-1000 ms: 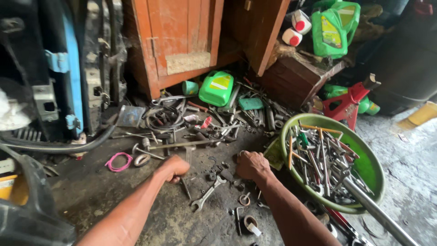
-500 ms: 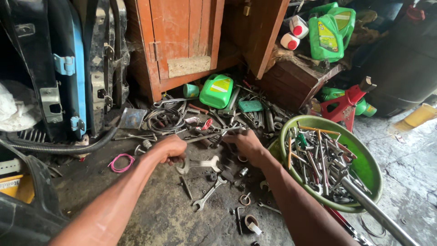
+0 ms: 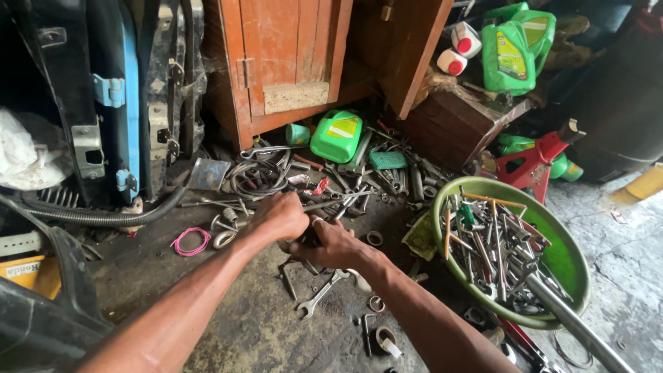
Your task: The person sits on the floor of a workshop and uses a dark cloth to wipe and clean various metal tools, including wrenches and sockets, that are scattered on the ground. They pick up individual tools, wipe them, and place them into a green plastic basin.
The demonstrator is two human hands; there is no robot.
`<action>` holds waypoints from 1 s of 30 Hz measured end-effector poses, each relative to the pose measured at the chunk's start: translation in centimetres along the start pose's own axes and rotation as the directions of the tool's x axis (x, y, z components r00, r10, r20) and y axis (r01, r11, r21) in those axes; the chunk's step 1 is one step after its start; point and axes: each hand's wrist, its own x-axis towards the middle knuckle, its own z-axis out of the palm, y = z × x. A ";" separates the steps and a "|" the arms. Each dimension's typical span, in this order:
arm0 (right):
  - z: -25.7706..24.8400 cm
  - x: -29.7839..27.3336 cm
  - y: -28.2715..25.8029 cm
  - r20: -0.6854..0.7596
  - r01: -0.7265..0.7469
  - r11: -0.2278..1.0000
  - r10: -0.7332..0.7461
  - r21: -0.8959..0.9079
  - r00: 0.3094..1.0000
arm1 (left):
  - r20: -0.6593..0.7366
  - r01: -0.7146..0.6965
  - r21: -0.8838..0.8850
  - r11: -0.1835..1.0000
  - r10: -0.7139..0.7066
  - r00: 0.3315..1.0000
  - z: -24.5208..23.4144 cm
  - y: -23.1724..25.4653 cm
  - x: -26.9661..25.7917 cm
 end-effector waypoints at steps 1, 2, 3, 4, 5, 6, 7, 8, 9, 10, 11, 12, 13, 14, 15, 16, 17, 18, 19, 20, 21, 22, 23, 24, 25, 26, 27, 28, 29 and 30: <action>0.1 0.4 0.3 0.050 -0.071 0.992 0.066 0.102 0.997 | -0.019 -0.013 -0.013 1.000 0.013 1.000 0.0 0.1 0.0; 0.3 0.7 0.7 0.035 -0.036 0.987 0.031 0.155 0.999 | -0.033 -0.032 -0.025 0.999 0.031 0.999 0.2 0.2 0.0; 0.6 1.0 0.9 0.017 0.000 0.979 -0.004 0.206 1.000 | -0.039 -0.038 -0.022 0.999 0.037 0.999 0.2 0.4 0.0; 0.9 1.4 1.2 -0.002 0.039 0.966 -0.040 0.254 0.999 | -0.047 -0.042 -0.019 0.999 0.041 0.998 0.3 0.5 0.0; 1.1 1.5 1.5 0.015 0.059 0.937 -0.068 0.344 0.998 | -0.056 -0.046 -0.017 0.999 0.045 0.997 0.2 0.6 0.0; 1.0 1.7 1.7 0.026 0.078 0.900 -0.099 0.430 0.995 | -0.069 -0.026 -0.039 0.999 0.023 0.997 0.0 0.7 0.1; 0.8 1.8 2.1 0.035 0.095 0.854 -0.131 0.511 0.991 | -0.082 -0.006 -0.061 0.998 0.001 0.997 -0.2 0.8 0.2; 0.7 1.5 2.5 0.120 0.000 0.802 -0.090 0.598 0.989 | -0.090 0.017 -0.085 0.996 -0.025 0.996 -0.2 0.7 0.1; 0.5 1.2 2.9 0.208 -0.098 0.737 -0.059 0.669 0.976 | -0.070 0.032 -0.094 0.995 -0.039 0.997 -0.2 0.6 0.1; 0.0 0.9 3.3 0.292 -0.196 0.660 -0.038 0.725 0.956 | -0.050 0.042 -0.099 0.994 -0.047 0.998 -0.4 0.4 0.3; -0.6 0.6 3.7 0.280 -0.143 0.766 -0.051 0.627 0.959 | -0.031 0.052 -0.104 0.993 -0.056 0.998 -0.6 0.2 0.6; -1.2 0.3 3.8 0.277 -0.084 0.856 -0.071 0.511 0.958 | -0.035 0.065 -0.113 0.991 -0.070 0.997 -0.6 -0.2 0.7; -1.7 0.0 3.9 0.275 -0.021 0.924 -0.092 0.383 0.957 | -0.039 0.078 -0.122 0.990 -0.083 0.996 -0.8 -0.7 0.9; -2.3 -0.5 4.1 0.275 -0.024 0.945 -0.070 0.325 0.959 | -0.039 0.078 -0.127 0.989 -0.084 0.996 -0.8 -1.0 1.3; -2.9 -1.1 4.2 0.274 -0.028 0.963 -0.048 0.266 0.961 | -0.095 0.044 -0.132 0.990 -0.057 0.994 -0.8 -1.4 1.8; -3.3 -1.6 4.3 0.279 -0.025 0.979 -0.033 0.202 0.960 | -0.154 0.019 -0.139 0.990 -0.041 0.987 -0.8 -2.0 2.0; -3.7 -2.0 4.4 0.288 -0.079 0.993 0.051 0.089 0.956 | -0.213 -0.006 -0.145 0.989 -0.025 0.977 -0.6 -2.4 2.2; -3.8 -2.5 4.3 0.290 -0.130 0.991 0.130 -0.020 0.948 | -0.191 0.003 -0.138 0.990 -0.030 0.981 -0.4 -2.8 2.2; -3.7 -2.8 4.2 0.283 -0.178 0.976 0.208 -0.129 0.936 | -0.169 0.013 -0.132 0.991 -0.035 0.985 -0.2 -3.1 2.0; -3.6 -3.1 4.1 0.290 -0.166 0.982 0.184 -0.086 0.939 | -0.145 0.016 -0.122 0.992 -0.034 0.989 -0.1 -3.1 1.8; -3.3 -3.1 3.9 0.296 -0.153 0.987 0.159 -0.042 0.942 | -0.071 0.046 -0.126 0.991 -0.055 0.996 0.1 -2.8 1.6; -3.2 -2.9 3.7 0.295 -0.139 0.990 0.134 -0.005 0.946 | -0.004 0.071 -0.130 0.989 -0.073 0.997 0.2 -2.3 1.3; -3.0 -2.4 3.5 0.288 -0.097 0.994 0.076 0.059 0.955 | 0.063 0.097 -0.132 0.987 -0.089 0.994 0.3 -1.6 1.0; -2.4 -1.9 3.4 0.280 -0.059 0.991 0.022 0.124 0.960 | 0.085 0.105 -0.135 0.985 -0.094 0.992 0.6 -0.8 0.7; -1.7 -1.4 3.2 0.269 -0.020 0.982 -0.032 0.188 0.963 | 0.108 0.114 -0.139 0.984 -0.100 0.989 1.0 0.0 0.3; -0.8 -0.6 2.9 0.200 0.059 0.958 -0.118 0.279 0.973 | 0.134 0.122 -0.140 0.983 -0.103 0.986 1.2 0.7 0.0; 0.0 0.2 2.6 0.122 0.142 0.921 -0.198 0.362 0.973 | 0.075 0.053 -0.130 0.990 -0.043 0.996 1.3 1.3 0.0; 0.6 0.7 2.5 0.038 0.229 0.872 -0.271 0.433 0.962 | 0.015 -0.016 -0.117 0.993 0.018 1.000 1.4 1.7 0.1; 1.1 1.0 2.5 -0.039 0.280 0.809 -0.305 0.516 0.952 | -0.044 -0.084 -0.100 0.991 0.080 0.996 1.5 1.9 0.3; 1.4 1.3 2.6 -0.117 0.333 0.737 -0.329 0.588 0.937 | -0.042 -0.068 -0.117 0.991 0.063 0.997 1.6 1.9 0.5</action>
